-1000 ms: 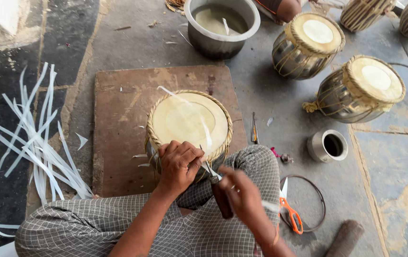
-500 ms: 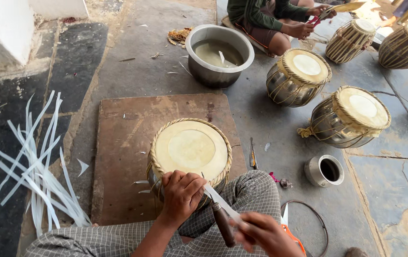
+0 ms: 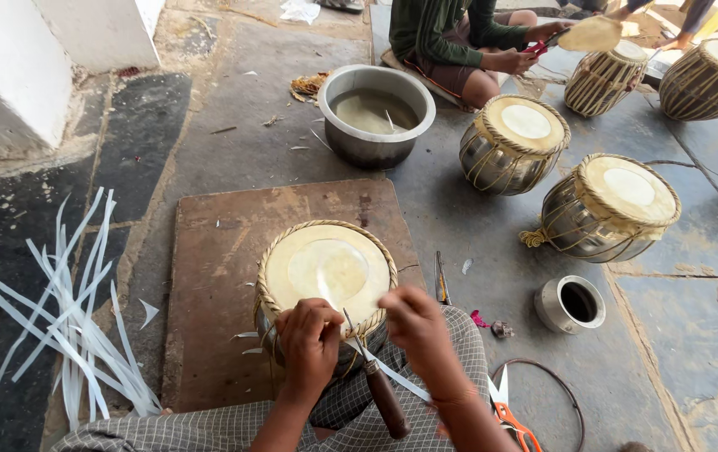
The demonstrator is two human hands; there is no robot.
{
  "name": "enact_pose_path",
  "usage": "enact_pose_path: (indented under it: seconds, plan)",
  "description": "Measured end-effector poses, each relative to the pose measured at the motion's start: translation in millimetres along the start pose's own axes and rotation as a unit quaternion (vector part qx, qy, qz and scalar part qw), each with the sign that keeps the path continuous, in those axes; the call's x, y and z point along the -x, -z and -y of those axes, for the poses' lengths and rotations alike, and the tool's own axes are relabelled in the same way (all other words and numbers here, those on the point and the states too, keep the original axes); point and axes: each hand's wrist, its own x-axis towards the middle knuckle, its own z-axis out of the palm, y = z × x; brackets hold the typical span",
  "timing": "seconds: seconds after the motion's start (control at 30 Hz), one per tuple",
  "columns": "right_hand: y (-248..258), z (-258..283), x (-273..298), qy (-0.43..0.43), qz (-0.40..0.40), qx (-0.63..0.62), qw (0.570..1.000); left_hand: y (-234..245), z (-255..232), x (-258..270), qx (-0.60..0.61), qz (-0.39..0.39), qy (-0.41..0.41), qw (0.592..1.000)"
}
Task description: The person sits on the floor and uses a screwdriver to thread a white plastic strip through the rope rim of a drum. They repeatedly pull the strip through the holes and tighten it around the drum's edge.
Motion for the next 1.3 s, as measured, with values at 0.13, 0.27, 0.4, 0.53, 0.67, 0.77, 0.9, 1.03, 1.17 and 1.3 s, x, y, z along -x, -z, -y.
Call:
enact_pose_path:
  seconds: [0.13,0.27,0.4,0.53,0.67,0.77,0.9,1.03,1.17,1.3]
  plan:
    - [-35,-16,-9,0.091,0.111,0.135,0.980,19,-2,-19,0.094,0.082,0.038,0.991]
    - [-29,-7,21,0.185,0.107,0.294,0.932,34,-15,-26,0.076,0.086,0.026,0.993]
    - [-14,2,46,0.087,0.057,0.305,0.947,28,-14,-22,0.193,0.094,0.058,0.975]
    - [-14,12,52,0.217,0.072,0.331,0.915,26,-11,-20,0.225,0.075,0.071,0.969]
    - [-28,18,40,0.204,0.042,0.310,0.928,44,-17,-30,0.158,0.120,0.045,0.979]
    - [-33,19,36,0.289,0.065,0.369,0.881,42,-21,-29,0.089,0.135,0.016,0.987]
    - [-35,16,36,0.340,0.072,0.378,0.858,38,-17,-22,0.095,0.117,0.027,0.988]
    - [-32,9,27,0.306,0.056,0.381,0.871,34,-20,-19,0.087,0.123,0.030,0.988]
    - [-37,4,29,0.167,0.010,0.356,0.919,31,-26,-17,0.055,0.107,0.023,0.992]
    - [-25,-6,35,0.147,-0.044,0.391,0.907,31,-22,-22,0.046,0.068,0.050,0.995]
